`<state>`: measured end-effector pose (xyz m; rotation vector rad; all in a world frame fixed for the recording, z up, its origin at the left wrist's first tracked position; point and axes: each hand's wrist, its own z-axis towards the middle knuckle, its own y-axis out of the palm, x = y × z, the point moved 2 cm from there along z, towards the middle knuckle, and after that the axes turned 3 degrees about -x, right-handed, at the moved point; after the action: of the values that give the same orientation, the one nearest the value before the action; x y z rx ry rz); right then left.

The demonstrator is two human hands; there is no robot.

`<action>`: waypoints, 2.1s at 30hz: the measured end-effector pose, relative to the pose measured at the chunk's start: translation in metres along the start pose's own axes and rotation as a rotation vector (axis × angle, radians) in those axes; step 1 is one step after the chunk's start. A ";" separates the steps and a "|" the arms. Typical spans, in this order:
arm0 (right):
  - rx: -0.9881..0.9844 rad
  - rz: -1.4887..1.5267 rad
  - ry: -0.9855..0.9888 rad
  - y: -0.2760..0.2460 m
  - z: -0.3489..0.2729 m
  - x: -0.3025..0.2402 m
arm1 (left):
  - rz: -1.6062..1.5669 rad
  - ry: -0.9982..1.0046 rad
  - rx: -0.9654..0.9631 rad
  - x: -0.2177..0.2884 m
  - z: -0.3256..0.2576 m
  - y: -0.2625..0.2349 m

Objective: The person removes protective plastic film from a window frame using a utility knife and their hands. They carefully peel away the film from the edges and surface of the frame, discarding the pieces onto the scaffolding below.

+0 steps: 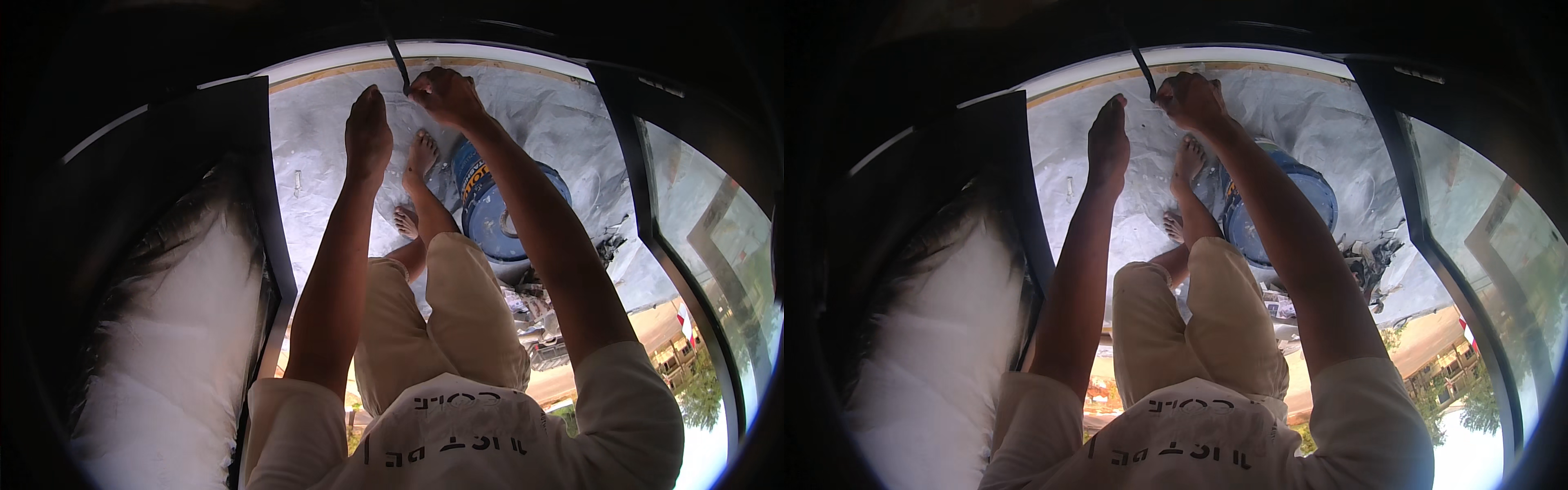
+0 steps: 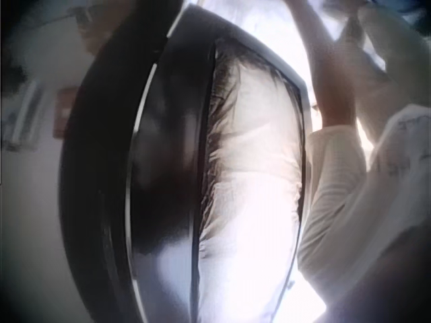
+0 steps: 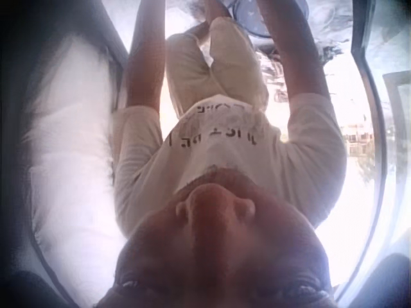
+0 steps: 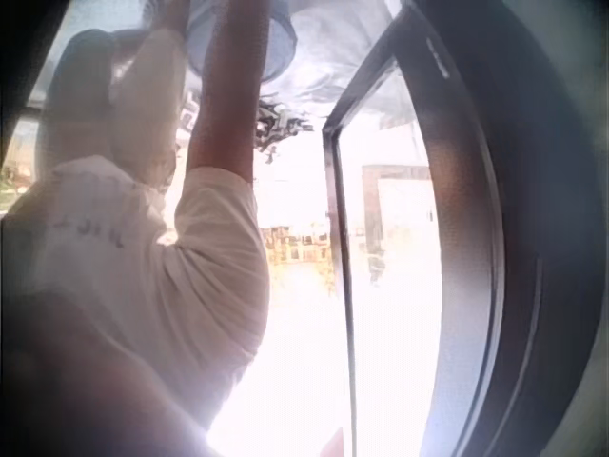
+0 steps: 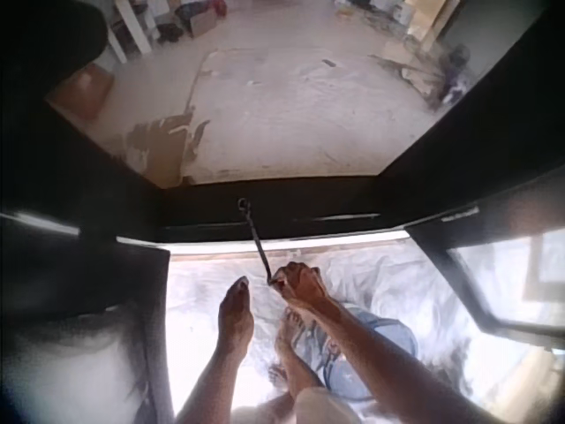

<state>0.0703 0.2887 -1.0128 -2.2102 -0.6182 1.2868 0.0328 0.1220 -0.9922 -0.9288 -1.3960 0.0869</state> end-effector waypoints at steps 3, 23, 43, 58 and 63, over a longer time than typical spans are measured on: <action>-0.146 0.171 0.030 -0.002 0.013 0.022 | -0.395 -0.441 -0.223 0.017 0.066 0.016; -0.508 0.734 0.469 -0.022 0.005 0.017 | -0.682 -0.487 -0.464 -0.005 0.073 0.013; -0.347 -0.145 -0.172 0.015 0.014 -0.003 | -0.486 -0.428 -0.455 -0.007 0.080 0.013; 0.571 0.667 0.305 0.036 -0.054 -0.027 | -0.578 -0.537 -0.495 -0.005 0.080 0.010; 0.245 1.196 0.556 0.045 -0.040 -0.032 | -0.629 -0.497 -0.464 -0.005 0.080 0.015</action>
<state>0.0969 0.2264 -1.0033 -2.5509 1.1648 0.9749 -0.0307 0.1692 -1.0136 -0.8231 -2.1755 -0.5335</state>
